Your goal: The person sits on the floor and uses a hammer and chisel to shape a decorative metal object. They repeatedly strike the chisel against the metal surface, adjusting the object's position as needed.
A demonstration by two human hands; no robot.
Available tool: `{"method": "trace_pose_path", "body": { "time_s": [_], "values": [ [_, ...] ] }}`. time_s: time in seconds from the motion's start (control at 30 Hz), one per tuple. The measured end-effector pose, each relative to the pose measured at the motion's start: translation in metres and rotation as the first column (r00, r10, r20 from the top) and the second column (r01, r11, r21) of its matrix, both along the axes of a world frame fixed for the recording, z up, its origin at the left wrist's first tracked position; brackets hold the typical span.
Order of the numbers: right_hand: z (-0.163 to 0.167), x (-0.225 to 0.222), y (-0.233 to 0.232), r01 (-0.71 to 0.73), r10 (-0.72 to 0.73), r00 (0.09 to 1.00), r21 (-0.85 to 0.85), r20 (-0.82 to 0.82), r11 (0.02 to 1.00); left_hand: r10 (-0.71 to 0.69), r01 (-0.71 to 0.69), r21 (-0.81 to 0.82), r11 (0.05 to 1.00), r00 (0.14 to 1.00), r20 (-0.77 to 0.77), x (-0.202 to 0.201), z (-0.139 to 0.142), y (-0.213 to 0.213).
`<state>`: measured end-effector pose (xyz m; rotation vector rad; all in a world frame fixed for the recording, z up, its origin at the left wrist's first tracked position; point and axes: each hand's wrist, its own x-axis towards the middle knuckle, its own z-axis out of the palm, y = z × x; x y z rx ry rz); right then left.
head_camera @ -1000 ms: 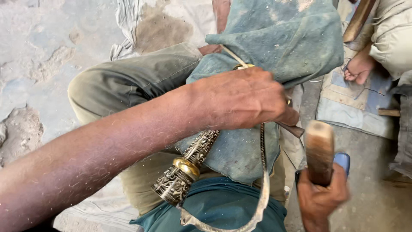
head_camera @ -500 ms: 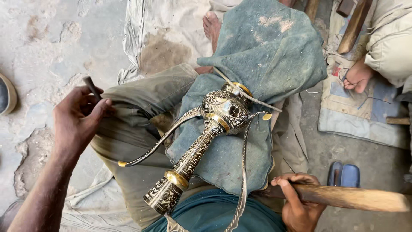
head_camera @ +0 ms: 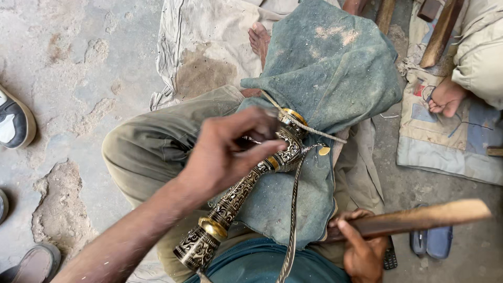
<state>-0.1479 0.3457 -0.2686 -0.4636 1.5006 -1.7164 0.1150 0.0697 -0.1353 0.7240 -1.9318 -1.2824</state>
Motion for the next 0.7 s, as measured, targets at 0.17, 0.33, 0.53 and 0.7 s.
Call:
{"method": "trace_pose_path", "body": {
  "time_s": [0.17, 0.33, 0.53, 0.7],
  "values": [
    [0.031, -0.037, -0.014, 0.06, -0.026, 0.987, 0.215, -0.157, 0.975, -0.047, 0.047, -0.095, 0.994, 0.999, 0.003, -0.021, -0.016, -0.003],
    [0.101, -0.047, -0.023, -0.094, 0.106, 0.945, 0.053, -0.311, 0.994, 0.01, -0.012, -0.201, 0.98, 1.0, -0.009, -0.022, -0.02, 0.001],
    [0.15, -0.103, -0.045, -0.106, 0.596, 0.355, 0.602, -0.72, 0.791, 0.067, -0.073, -0.134, 0.988, 0.997, -0.045, -0.025, -0.017, 0.004],
    [0.147, -0.128, -0.083, 0.306, 0.879, 0.241, 0.892, -0.412, 0.334, 0.019, -0.007, -0.26, 0.966, 0.999, 0.045, -0.023, -0.015, 0.008]
  ]
}}
